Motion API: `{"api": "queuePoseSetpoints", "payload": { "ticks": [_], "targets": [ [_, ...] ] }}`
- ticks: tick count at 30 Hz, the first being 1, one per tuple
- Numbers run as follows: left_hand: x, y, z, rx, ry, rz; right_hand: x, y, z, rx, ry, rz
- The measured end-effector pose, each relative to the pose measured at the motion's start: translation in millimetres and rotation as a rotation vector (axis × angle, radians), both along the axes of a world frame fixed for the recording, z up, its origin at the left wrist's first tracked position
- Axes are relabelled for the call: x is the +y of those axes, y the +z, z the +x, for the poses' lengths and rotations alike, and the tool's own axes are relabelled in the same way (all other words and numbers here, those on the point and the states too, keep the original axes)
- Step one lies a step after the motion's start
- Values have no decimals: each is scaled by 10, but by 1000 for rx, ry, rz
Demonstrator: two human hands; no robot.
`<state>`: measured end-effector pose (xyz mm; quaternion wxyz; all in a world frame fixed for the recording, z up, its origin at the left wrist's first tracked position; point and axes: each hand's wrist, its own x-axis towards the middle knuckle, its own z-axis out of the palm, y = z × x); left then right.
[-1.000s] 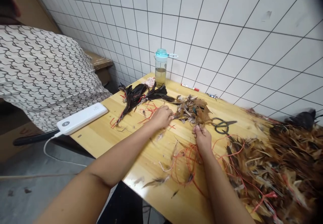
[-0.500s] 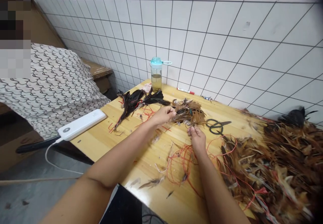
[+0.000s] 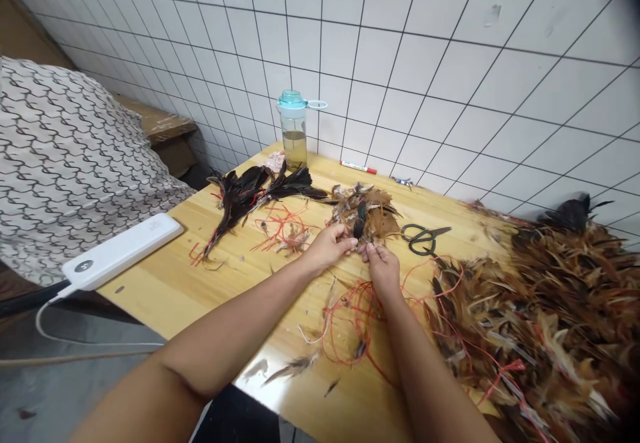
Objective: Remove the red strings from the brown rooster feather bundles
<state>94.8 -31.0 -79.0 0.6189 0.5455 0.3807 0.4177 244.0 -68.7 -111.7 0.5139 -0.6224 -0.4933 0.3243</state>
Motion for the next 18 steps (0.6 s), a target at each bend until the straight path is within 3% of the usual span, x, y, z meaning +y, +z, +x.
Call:
{"api": "queuePoseSetpoints", "payload": {
  "ticks": [8,18],
  "targets": [
    [-2,-70,32,82,-10,76,-16,8,-24,-196,61,62],
    [41,-99,8,126,-7,117,-3,6,-13,-134,134,46]
  ]
}}
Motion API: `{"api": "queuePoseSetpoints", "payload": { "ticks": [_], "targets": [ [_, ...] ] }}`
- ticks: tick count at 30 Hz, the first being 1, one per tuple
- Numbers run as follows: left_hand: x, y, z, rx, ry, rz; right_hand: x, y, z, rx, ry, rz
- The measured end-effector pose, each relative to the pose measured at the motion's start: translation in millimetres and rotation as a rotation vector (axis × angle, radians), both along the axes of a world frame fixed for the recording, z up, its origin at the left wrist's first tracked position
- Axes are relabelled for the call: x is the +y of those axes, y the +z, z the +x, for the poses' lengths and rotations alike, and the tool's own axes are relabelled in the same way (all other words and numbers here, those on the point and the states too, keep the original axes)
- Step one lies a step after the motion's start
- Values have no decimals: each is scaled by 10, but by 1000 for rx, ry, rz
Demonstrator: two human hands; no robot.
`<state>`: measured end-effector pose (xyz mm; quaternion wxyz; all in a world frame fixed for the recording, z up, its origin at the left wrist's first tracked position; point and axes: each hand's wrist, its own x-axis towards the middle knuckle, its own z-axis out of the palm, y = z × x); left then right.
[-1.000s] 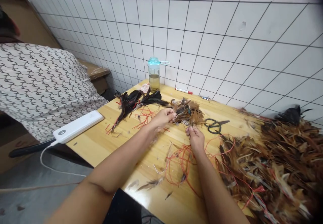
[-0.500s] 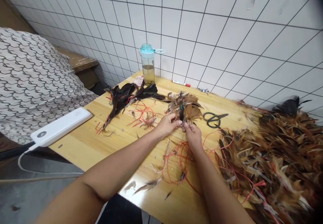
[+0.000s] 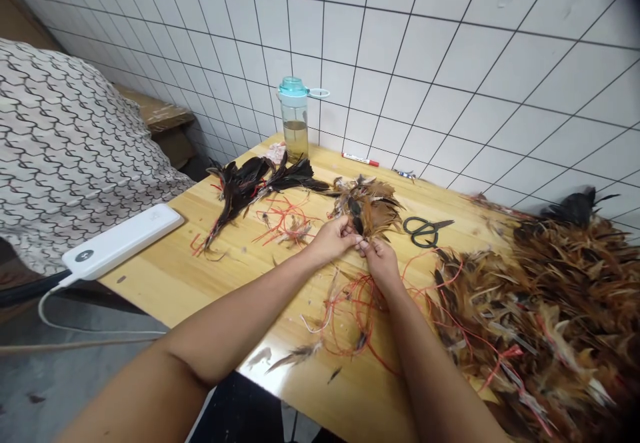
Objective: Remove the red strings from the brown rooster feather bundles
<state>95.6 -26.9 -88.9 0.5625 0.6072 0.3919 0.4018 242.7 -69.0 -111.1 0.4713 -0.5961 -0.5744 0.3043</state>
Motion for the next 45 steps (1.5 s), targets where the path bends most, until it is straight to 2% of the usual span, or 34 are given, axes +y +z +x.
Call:
{"api": "queuePoseSetpoints", "payload": {
  "ticks": [5,12,15,18,25,31,34,38,41,45],
  "targets": [
    [-10,63,-17,-39,-77,37,10,24,11,104,20,8],
    [-32,150,-46,110,-111,178,11,59,5,150,40,-38],
    [-30,143,-42,136,-87,149,-9,45,3,96,43,-39],
    [-21,130,-43,131,-78,125,-19,34,13,45,49,25],
    [-22,155,-70,232,-28,296,-19,12,39,33,70,32],
    [19,194,-132,237,159,382,-22,111,41,201,-22,31],
    [80,178,-199,348,234,415,-2,150,63,321,-72,29],
    [153,122,-276,567,241,529,15,165,88,441,-89,26],
    [162,109,-302,697,242,560,13,154,90,416,-93,21],
    [102,164,-289,857,188,546,1,112,77,299,-140,24]
  ]
}}
